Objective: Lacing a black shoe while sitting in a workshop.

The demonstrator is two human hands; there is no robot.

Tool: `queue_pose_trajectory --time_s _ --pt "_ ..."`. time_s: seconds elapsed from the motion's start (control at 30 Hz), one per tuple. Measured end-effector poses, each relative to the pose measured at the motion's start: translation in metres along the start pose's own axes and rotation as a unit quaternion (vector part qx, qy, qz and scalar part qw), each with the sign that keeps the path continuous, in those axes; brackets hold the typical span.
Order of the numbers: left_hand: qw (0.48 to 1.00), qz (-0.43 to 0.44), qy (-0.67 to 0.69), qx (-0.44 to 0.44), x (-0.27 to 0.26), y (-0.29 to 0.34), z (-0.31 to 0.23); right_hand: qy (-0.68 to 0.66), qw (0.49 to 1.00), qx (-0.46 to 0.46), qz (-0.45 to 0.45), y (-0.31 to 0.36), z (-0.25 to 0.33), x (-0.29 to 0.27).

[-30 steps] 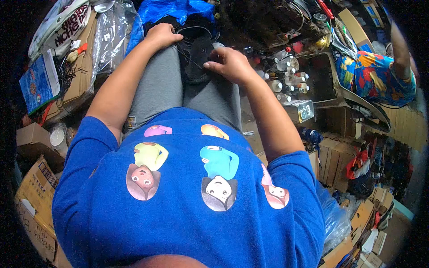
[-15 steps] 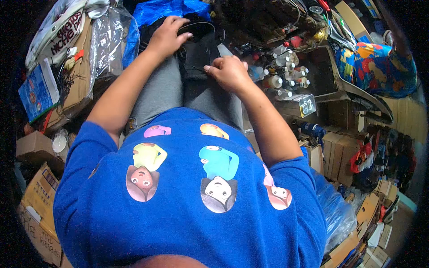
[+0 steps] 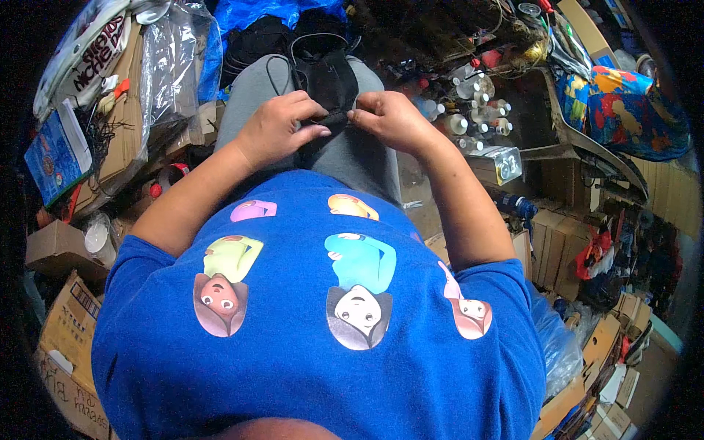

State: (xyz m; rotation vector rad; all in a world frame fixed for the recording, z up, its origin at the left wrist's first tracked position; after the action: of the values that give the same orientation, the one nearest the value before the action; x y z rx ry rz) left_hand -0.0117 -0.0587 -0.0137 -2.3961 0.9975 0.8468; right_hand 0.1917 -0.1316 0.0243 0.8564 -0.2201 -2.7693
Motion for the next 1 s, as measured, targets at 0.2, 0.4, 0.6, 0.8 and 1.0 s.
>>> queue_pose_trajectory --time_s 0.2,0.4,0.6,0.8,1.0 --pt "1.000 0.012 -0.002 0.013 0.002 0.000 -0.004 0.052 0.998 -0.027 0.002 0.024 0.003 -0.007" --pt "0.998 0.037 0.042 0.005 -0.007 -0.009 0.010 -0.094 0.986 -0.007 -0.140 0.059 0.018 -0.033" --pt "0.993 0.015 0.064 0.098 -0.022 -0.047 0.018 0.122 0.983 -0.080 -0.109 0.035 0.017 -0.015" --pt "0.992 0.082 -0.014 0.096 -0.014 -0.060 0.024 0.151 0.983 -0.057 -0.092 0.023 0.015 -0.014" --pt "0.994 0.094 0.010 0.056 -0.009 -0.064 0.027 0.188 0.979 -0.046 -0.065 0.017 0.023 -0.015"
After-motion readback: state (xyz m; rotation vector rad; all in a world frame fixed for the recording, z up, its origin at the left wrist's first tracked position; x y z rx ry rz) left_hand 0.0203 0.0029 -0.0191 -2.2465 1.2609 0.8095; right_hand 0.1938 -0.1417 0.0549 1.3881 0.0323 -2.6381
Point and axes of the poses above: each hand's wrist, its own y-axis away from the middle knuckle, its own x-axis out of the palm, z = x × y, the point moved 1 cm from there along -y, towards the middle knuckle, and after that the axes turned 14 degrees about -x, right-handed, at the moved point
